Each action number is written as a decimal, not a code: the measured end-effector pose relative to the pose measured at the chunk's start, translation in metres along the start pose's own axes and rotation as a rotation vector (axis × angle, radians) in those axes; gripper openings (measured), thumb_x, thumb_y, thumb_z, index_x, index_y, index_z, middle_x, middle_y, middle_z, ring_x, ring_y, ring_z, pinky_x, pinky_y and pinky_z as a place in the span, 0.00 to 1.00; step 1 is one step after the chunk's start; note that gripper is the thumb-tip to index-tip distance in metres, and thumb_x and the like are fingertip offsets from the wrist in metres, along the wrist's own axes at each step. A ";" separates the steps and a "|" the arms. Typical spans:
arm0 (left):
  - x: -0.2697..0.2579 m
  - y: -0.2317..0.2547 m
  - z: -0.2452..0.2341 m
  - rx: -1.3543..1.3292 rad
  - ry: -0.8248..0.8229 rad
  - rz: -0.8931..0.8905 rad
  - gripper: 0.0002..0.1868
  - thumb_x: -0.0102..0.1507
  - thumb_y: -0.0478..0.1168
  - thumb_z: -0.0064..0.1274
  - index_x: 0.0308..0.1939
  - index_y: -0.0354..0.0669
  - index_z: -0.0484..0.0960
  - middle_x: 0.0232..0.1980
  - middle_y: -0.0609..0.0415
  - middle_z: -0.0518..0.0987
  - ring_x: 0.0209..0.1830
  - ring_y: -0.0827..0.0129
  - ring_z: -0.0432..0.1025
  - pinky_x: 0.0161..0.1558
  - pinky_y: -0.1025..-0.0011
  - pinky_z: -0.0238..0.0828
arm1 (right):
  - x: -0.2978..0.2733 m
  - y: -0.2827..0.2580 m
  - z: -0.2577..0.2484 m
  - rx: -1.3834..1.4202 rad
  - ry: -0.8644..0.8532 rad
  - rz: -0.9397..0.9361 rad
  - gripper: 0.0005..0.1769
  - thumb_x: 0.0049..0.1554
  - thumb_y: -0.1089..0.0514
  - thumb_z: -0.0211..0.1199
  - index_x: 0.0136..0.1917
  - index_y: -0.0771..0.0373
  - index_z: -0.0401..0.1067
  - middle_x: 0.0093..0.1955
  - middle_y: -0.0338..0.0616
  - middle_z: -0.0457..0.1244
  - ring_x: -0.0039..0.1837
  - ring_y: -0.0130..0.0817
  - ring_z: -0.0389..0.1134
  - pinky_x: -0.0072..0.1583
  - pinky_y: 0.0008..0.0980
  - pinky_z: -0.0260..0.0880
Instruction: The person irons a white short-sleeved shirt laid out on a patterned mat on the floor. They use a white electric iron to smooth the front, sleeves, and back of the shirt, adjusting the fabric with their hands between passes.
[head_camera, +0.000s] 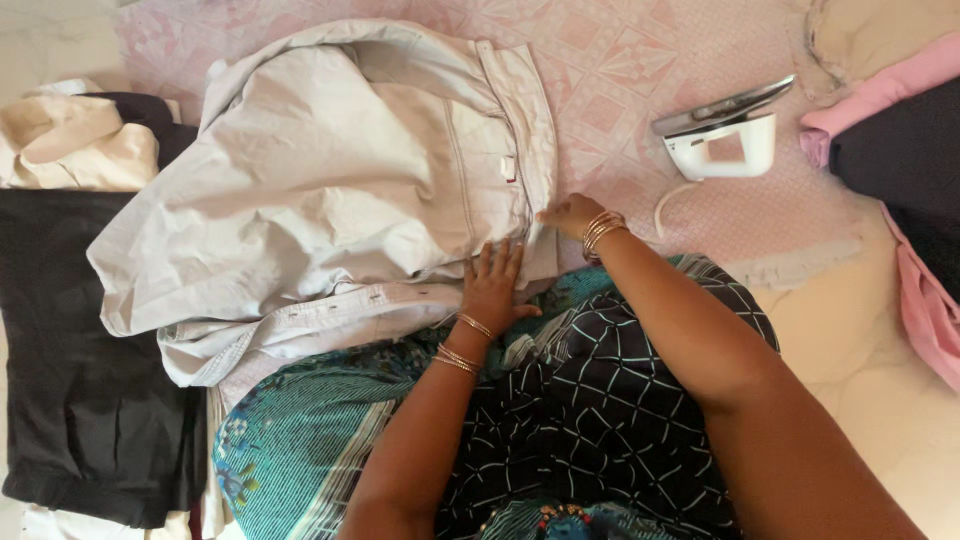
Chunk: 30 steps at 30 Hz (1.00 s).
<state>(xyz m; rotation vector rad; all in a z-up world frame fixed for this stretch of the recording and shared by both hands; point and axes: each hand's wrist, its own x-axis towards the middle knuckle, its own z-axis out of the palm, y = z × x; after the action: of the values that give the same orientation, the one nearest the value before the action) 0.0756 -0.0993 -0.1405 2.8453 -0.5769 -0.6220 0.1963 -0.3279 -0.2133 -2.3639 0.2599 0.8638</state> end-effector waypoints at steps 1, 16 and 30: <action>-0.004 0.003 0.004 0.063 -0.069 -0.013 0.63 0.48 0.69 0.59 0.79 0.49 0.48 0.82 0.48 0.47 0.80 0.46 0.44 0.71 0.37 0.35 | -0.002 0.003 0.007 0.033 -0.066 -0.048 0.46 0.49 0.31 0.70 0.63 0.72 0.72 0.62 0.62 0.68 0.65 0.52 0.69 0.66 0.44 0.68; 0.005 -0.033 0.080 0.139 0.290 -0.059 0.16 0.67 0.39 0.46 0.59 0.53 0.73 0.36 0.52 0.83 0.31 0.56 0.79 0.33 0.57 0.73 | -0.008 -0.010 0.062 0.349 0.285 -0.151 0.44 0.42 0.36 0.77 0.58 0.71 0.72 0.55 0.57 0.71 0.55 0.44 0.73 0.58 0.40 0.72; -0.002 0.035 0.061 -0.042 0.103 0.236 0.41 0.58 0.43 0.55 0.74 0.40 0.61 0.52 0.46 0.76 0.49 0.53 0.73 0.44 0.58 0.75 | 0.006 0.065 -0.011 0.132 0.482 -0.032 0.30 0.45 0.61 0.77 0.60 0.66 0.73 0.56 0.59 0.70 0.58 0.52 0.71 0.59 0.44 0.71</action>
<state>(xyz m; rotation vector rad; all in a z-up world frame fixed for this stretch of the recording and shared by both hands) 0.0363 -0.1355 -0.1857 2.6956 -0.8533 -0.4382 0.1825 -0.3863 -0.2418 -2.4110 0.4545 0.2399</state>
